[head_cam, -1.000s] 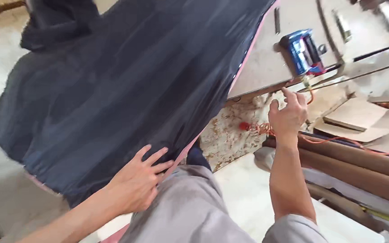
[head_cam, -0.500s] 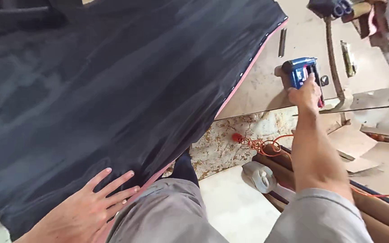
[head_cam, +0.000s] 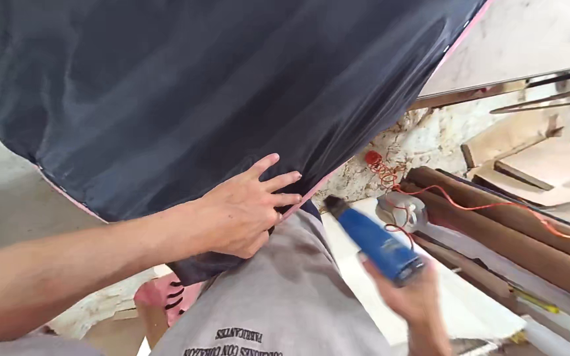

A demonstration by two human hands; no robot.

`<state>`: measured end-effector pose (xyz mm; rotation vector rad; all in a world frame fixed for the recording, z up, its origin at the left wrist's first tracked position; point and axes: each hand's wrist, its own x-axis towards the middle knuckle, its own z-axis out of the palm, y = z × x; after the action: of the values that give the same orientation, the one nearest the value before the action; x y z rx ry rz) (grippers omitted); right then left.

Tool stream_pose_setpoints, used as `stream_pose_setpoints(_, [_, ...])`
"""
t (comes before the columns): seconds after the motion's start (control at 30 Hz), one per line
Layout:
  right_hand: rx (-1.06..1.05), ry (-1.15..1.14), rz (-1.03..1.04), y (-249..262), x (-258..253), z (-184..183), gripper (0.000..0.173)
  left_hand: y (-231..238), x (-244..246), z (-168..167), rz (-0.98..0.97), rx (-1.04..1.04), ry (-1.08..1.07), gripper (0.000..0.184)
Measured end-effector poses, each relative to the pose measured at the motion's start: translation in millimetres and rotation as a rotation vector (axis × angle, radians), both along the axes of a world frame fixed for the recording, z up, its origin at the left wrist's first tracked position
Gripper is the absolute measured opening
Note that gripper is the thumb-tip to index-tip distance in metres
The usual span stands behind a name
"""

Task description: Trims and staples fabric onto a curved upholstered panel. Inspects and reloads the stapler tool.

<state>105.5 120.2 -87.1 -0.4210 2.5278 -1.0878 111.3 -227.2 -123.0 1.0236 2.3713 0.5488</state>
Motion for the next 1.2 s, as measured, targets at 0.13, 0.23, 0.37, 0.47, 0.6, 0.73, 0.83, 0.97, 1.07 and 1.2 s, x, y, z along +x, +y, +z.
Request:
stream_pose_setpoints(0.13, [0.04, -0.075, 0.104, -33, 34, 4, 0.045, 1, 3, -4, 0.003, 0.019, 0.032, 0.042])
stream_pose_setpoints(0.23, [0.166, -0.032, 0.145, -43, 37, 3, 0.043, 0, 3, -6, 0.002, 0.027, 0.039, 0.042])
stream_pose_setpoints(0.37, [0.21, -0.011, 0.131, -50, 39, 0, 0.042, 0, 4, -6, 0.017, 0.05, 0.028, 0.04])
stream_pose_setpoints(0.47, [0.22, -0.016, 0.14, -55, 40, -2, 0.04, 0, 3, -6, 0.024, 0.049, 0.021, 0.04])
stream_pose_setpoints(0.6, [0.244, -0.009, 0.085, -46, 43, 0, 0.038, 2, 3, -6, 0.018, 0.035, 0.023, 0.042])
stream_pose_setpoints(0.73, [0.294, 0.042, -0.187, 4, 10, 23, 0.038, -1, 9, -9, 0.056, 0.086, 0.052, 0.043])
stream_pose_setpoints(0.83, [0.254, 0.121, -0.258, 54, -66, 40, 0.048, 0, 5, -9, 0.157, 0.21, 0.089, 0.042])
stream_pose_setpoints(0.97, [0.025, 0.008, -0.291, 90, -178, 35, 0.03, -32, 19, 6, 0.616, 0.316, 0.253, 0.036])
stream_pose_setpoints(1.07, [-0.134, -0.188, -0.154, 104, -226, 23, 0.03, -32, 48, 21, 0.897, 0.326, 0.303, 0.035])
stream_pose_setpoints(1.2, [-0.162, -0.261, -0.13, 105, -215, 11, 0.039, 19, 73, 30, 1.155, 0.509, 0.271, 0.036])
